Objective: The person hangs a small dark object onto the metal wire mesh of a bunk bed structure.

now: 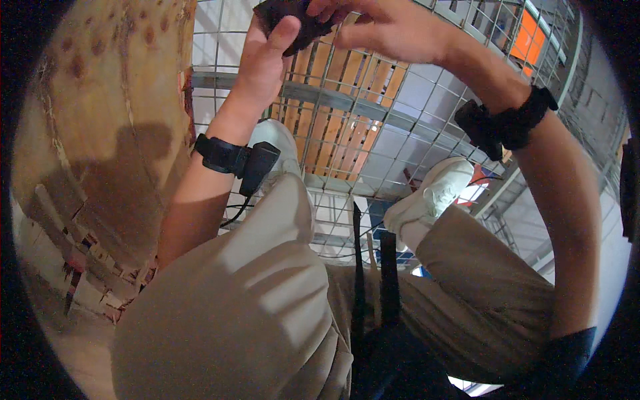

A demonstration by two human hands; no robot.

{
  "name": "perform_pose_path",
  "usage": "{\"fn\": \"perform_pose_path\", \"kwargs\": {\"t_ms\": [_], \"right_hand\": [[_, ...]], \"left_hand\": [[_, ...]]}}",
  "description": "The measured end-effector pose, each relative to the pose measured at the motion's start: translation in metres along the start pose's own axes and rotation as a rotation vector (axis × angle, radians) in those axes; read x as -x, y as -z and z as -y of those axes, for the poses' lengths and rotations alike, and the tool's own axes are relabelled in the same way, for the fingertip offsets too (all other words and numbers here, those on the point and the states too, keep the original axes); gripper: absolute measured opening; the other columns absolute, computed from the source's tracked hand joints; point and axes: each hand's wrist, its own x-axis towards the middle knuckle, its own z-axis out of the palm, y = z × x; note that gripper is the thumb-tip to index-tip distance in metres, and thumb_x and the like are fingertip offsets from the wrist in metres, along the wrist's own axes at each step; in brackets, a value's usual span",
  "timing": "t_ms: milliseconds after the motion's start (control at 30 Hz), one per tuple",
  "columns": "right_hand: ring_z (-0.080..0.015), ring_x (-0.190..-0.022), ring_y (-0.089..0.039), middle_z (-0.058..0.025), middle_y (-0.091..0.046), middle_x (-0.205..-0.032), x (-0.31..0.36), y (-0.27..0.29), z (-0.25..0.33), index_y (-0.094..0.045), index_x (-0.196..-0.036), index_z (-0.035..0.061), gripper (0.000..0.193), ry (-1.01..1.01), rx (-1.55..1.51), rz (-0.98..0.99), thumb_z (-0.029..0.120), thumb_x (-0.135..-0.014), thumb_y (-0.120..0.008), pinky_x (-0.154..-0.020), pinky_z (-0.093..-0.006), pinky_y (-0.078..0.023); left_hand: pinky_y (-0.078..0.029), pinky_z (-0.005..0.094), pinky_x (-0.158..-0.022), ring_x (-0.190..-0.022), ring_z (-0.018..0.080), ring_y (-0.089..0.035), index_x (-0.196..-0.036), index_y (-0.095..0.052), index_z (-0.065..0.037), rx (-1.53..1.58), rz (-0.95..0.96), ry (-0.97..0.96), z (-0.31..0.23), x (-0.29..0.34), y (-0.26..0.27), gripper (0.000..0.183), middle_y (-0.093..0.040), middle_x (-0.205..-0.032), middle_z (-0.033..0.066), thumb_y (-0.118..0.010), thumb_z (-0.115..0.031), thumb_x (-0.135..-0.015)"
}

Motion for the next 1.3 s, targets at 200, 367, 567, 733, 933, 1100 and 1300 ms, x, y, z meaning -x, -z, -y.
{"fn": "perform_pose_path", "kwargs": {"t_ms": [200, 367, 567, 733, 933, 1100, 1300], "right_hand": [[-0.0285, -0.106, -0.062, -0.0173, -0.065, -0.113, 0.016, 0.016, -0.002, -0.059, -0.120, -0.0019, 0.038, -0.082, 0.091, -0.062, 0.018, -0.088, -0.060, -0.092, -0.0401, -0.050], [-0.0310, -0.100, -0.066, -0.0176, -0.067, -0.109, 0.046, 0.062, -0.040, -0.062, -0.116, -0.0012, 0.033, -0.274, 0.572, -0.286, 0.020, -0.091, -0.063, -0.087, -0.0447, -0.053], [-0.0343, -0.099, -0.066, -0.0194, -0.068, -0.107, 0.082, 0.072, -0.063, -0.065, -0.117, 0.0014, 0.031, -0.375, 0.736, -0.216, 0.016, -0.090, -0.068, -0.083, -0.0475, -0.054], [-0.0342, -0.098, -0.066, -0.0189, -0.069, -0.106, 0.067, 0.063, -0.060, -0.065, -0.121, 0.0034, 0.037, -0.387, 0.882, -0.197, 0.028, -0.093, -0.066, -0.080, -0.0460, -0.054], [-0.0358, -0.099, -0.065, -0.0166, -0.069, -0.108, 0.065, 0.067, -0.060, -0.062, -0.124, 0.0042, 0.038, -0.474, 0.757, -0.230, 0.028, -0.094, -0.063, -0.082, -0.0471, -0.053], [-0.0350, -0.093, -0.065, -0.0179, -0.068, -0.102, 0.064, 0.070, -0.081, -0.063, -0.117, 0.0015, 0.035, -0.230, 0.871, -0.236, 0.026, -0.093, -0.063, -0.077, -0.0461, -0.053], [-0.0360, -0.089, -0.064, -0.0192, -0.067, -0.098, 0.056, 0.066, -0.072, -0.064, -0.114, 0.0003, 0.033, -0.307, 0.875, -0.241, 0.024, -0.091, -0.063, -0.075, -0.0473, -0.052]], "left_hand": [[-0.052, 0.0286, -0.088, -0.100, 0.0168, -0.066, -0.118, -0.062, -0.002, -0.351, -0.249, 0.108, -0.016, -0.009, 0.008, 0.035, -0.068, -0.109, 0.0066, -0.071, -0.020, -0.090], [-0.053, 0.0276, -0.080, -0.089, 0.0141, -0.067, -0.110, -0.065, 0.000, -0.767, -0.280, 0.082, -0.032, -0.028, 0.034, 0.037, -0.071, -0.100, 0.0052, -0.075, -0.027, -0.088], [-0.054, 0.0279, -0.072, -0.086, 0.0121, -0.067, -0.109, -0.063, 0.002, -1.227, -0.116, -0.041, -0.031, -0.043, 0.064, 0.039, -0.071, -0.098, 0.0079, -0.076, -0.029, -0.089], [-0.055, 0.0307, -0.076, -0.089, 0.0156, -0.068, -0.112, -0.063, 0.003, -1.177, 0.005, -0.016, -0.032, -0.049, 0.066, 0.043, -0.072, -0.096, 0.0104, -0.077, -0.030, -0.087], [-0.055, 0.0374, -0.080, -0.089, 0.0250, -0.071, -0.109, -0.066, 0.002, -1.625, 0.178, -0.046, -0.047, -0.066, 0.058, 0.046, -0.072, -0.098, 0.0171, -0.076, -0.035, -0.084], [-0.055, 0.0389, -0.075, -0.082, 0.0282, -0.071, -0.104, -0.068, 0.001, -1.601, 0.276, 0.129, -0.047, -0.070, 0.050, 0.042, -0.073, -0.092, 0.0173, -0.075, -0.033, -0.082], [-0.055, 0.0398, -0.071, -0.075, 0.0301, -0.071, -0.096, -0.070, 0.002, -1.636, 0.313, 0.186, -0.046, -0.084, 0.063, 0.038, -0.072, -0.082, 0.0171, -0.074, -0.032, -0.081]]}}
